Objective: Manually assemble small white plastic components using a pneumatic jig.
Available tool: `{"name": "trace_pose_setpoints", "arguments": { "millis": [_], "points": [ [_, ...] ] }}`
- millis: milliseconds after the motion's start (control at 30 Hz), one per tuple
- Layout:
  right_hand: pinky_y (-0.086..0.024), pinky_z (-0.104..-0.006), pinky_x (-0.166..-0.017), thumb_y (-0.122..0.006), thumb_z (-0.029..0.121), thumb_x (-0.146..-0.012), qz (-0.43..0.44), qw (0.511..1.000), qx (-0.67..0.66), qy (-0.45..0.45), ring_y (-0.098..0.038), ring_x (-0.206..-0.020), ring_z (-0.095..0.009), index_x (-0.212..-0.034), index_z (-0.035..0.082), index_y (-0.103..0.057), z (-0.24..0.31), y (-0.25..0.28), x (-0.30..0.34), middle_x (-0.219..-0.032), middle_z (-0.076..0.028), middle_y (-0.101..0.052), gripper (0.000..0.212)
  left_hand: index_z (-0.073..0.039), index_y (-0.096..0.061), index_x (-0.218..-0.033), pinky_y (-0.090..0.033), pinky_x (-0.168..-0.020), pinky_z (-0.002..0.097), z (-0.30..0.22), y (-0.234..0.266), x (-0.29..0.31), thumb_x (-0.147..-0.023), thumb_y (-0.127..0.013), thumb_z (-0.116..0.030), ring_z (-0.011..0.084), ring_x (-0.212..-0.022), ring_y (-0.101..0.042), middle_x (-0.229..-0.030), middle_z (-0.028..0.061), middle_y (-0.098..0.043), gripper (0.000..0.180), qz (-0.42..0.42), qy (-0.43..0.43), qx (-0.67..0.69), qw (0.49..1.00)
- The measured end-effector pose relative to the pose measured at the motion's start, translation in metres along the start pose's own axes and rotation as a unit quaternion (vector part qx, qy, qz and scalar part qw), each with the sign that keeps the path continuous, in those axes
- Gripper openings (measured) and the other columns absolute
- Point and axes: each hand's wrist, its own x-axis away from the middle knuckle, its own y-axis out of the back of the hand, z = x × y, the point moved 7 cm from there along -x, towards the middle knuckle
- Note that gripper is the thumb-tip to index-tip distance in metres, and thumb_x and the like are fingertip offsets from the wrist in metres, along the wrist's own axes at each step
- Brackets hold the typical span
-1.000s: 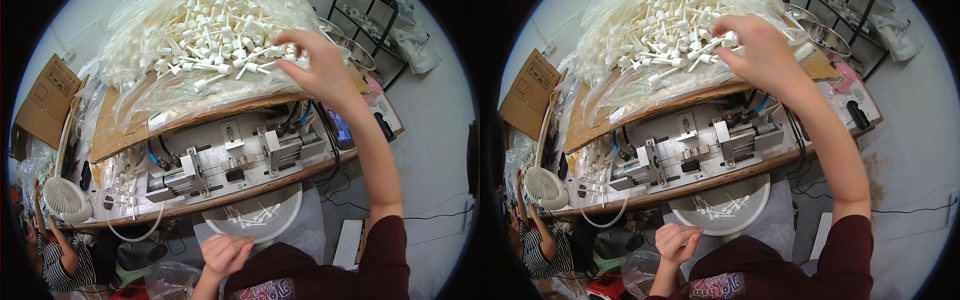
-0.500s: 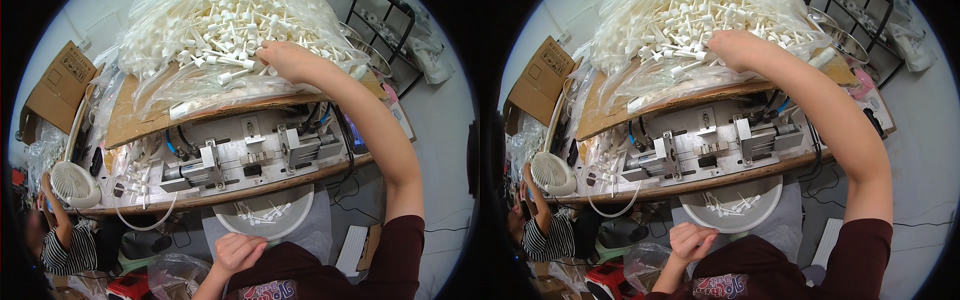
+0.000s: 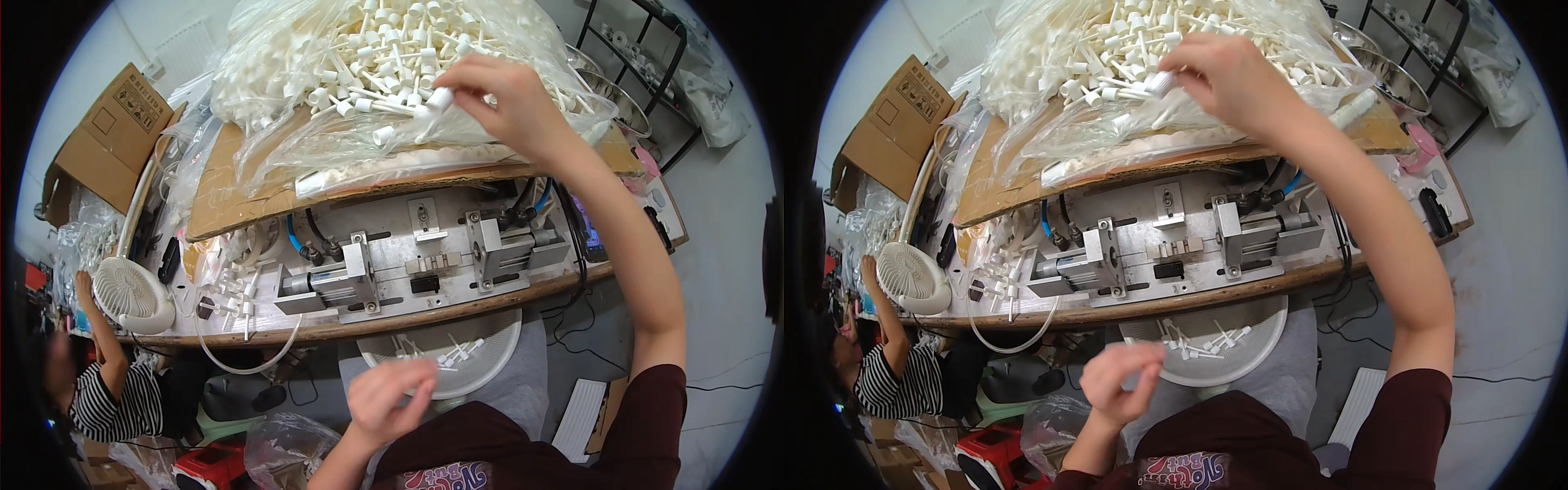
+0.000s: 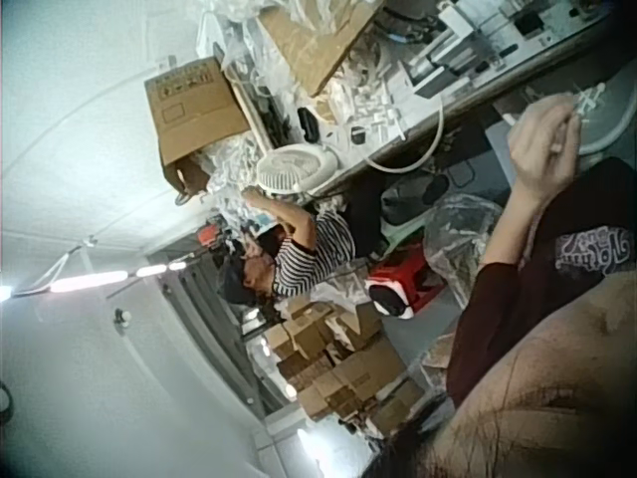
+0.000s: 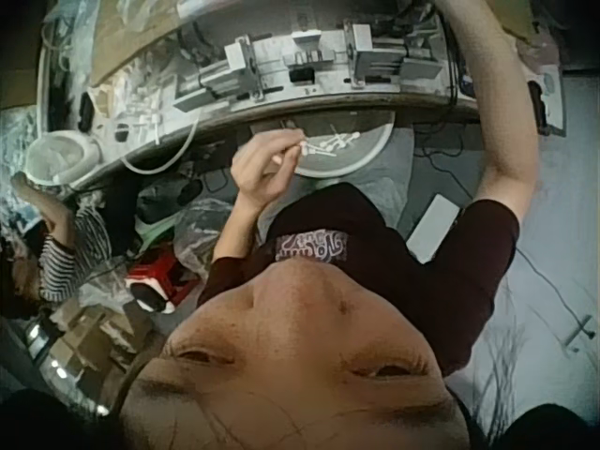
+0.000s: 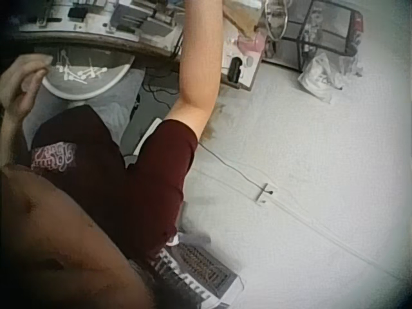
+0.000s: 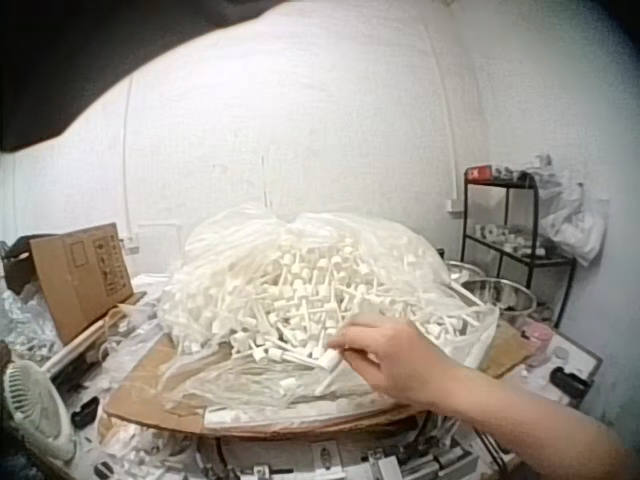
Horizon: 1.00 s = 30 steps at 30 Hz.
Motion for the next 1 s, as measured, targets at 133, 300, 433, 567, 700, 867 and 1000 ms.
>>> {"name": "trace_pose_setpoints", "arguments": {
  "millis": [133, 300, 433, 567, 700, 867, 1000],
  "points": [
    [-0.057, -0.0315, -0.067, -0.063, 0.008, -0.081, -0.041, 0.980, 0.005, 0.194, -0.069, -0.076, -0.021, -0.102, 0.003, -0.071, 0.100, -0.005, 0.034, -0.095, -0.009, -0.070, 0.023, 0.009, -0.064, -0.115, -0.060, -0.074, 0.0283, 0.016, 0.013, -0.039, -0.081, -0.067, 0.011, 0.0216, -0.097, -0.068, -0.118, 0.0192, -0.063, 0.034, -0.127, 0.195, 0.163, 0.959],
    [-0.056, -0.0286, -0.065, -0.064, 0.010, -0.073, -0.008, 0.976, 0.031, 0.217, -0.068, -0.076, -0.017, -0.105, -0.006, -0.069, 0.146, -0.011, 0.076, -0.103, -0.018, -0.069, 0.036, 0.007, -0.064, -0.118, -0.063, -0.077, 0.0284, 0.024, 0.014, -0.050, -0.079, -0.072, 0.013, 0.0204, -0.098, -0.067, -0.113, 0.0173, -0.064, 0.040, -0.098, 0.156, 0.196, 0.963],
    [-0.053, -0.0260, -0.059, -0.066, 0.008, -0.080, -0.029, 0.985, 0.110, 0.133, -0.068, -0.075, -0.016, -0.111, 0.001, -0.069, 0.126, 0.015, 0.095, -0.108, -0.014, -0.071, 0.033, 0.002, -0.069, -0.112, -0.061, -0.071, 0.0257, 0.004, 0.010, -0.046, -0.073, -0.079, 0.007, 0.0175, -0.088, -0.067, -0.102, 0.0134, -0.066, 0.041, -0.067, 0.077, 0.047, 0.994],
    [-0.043, -0.0246, -0.072, -0.044, 0.027, -0.103, -0.287, 0.924, -0.060, -0.247, -0.053, -0.081, -0.011, -0.123, 0.001, -0.053, 0.026, 0.076, 0.203, -0.103, -0.008, -0.069, 0.034, 0.003, -0.071, -0.103, -0.062, -0.070, 0.0253, 0.015, -0.002, -0.034, -0.068, -0.081, 0.009, 0.0169, -0.086, -0.067, -0.102, 0.0112, -0.063, 0.038, 0.014, 0.058, -0.005, 0.998],
    [-0.041, -0.0269, -0.079, -0.032, 0.038, -0.106, -0.203, 0.881, 0.018, -0.427, -0.054, -0.086, -0.013, -0.121, -0.002, -0.052, -0.033, 0.075, 0.285, -0.103, -0.011, -0.070, 0.047, -0.001, -0.072, -0.100, -0.057, -0.070, 0.0274, 0.020, -0.020, -0.030, -0.069, -0.082, -0.003, 0.0208, -0.078, -0.068, -0.110, 0.0117, -0.070, 0.033, 0.041, 0.005, -0.156, 0.987],
    [-0.037, -0.0336, -0.095, -0.029, 0.043, -0.106, -0.111, 0.840, 0.030, -0.530, -0.055, -0.106, -0.023, -0.131, -0.007, -0.049, -0.075, 0.049, 0.316, -0.115, -0.018, -0.065, 0.058, -0.005, -0.073, -0.098, -0.051, -0.059, 0.0284, 0.037, -0.036, -0.031, -0.073, -0.079, -0.009, 0.0196, -0.070, -0.067, -0.113, 0.0064, -0.071, 0.026, 0.074, 0.007, -0.241, 0.968],
    [-0.035, -0.0378, -0.108, -0.030, 0.044, -0.106, -0.147, 0.868, 0.076, -0.468, -0.055, -0.123, -0.030, -0.138, -0.008, -0.044, -0.080, 0.053, 0.303, -0.129, -0.022, -0.058, 0.062, -0.007, -0.073, -0.096, -0.049, -0.057, 0.0276, 0.041, -0.038, -0.042, -0.073, -0.079, -0.011, 0.0182, -0.062, -0.064, -0.113, 0.0045, -0.072, 0.024, 0.090, 0.020, -0.264, 0.960]
  ]
}}
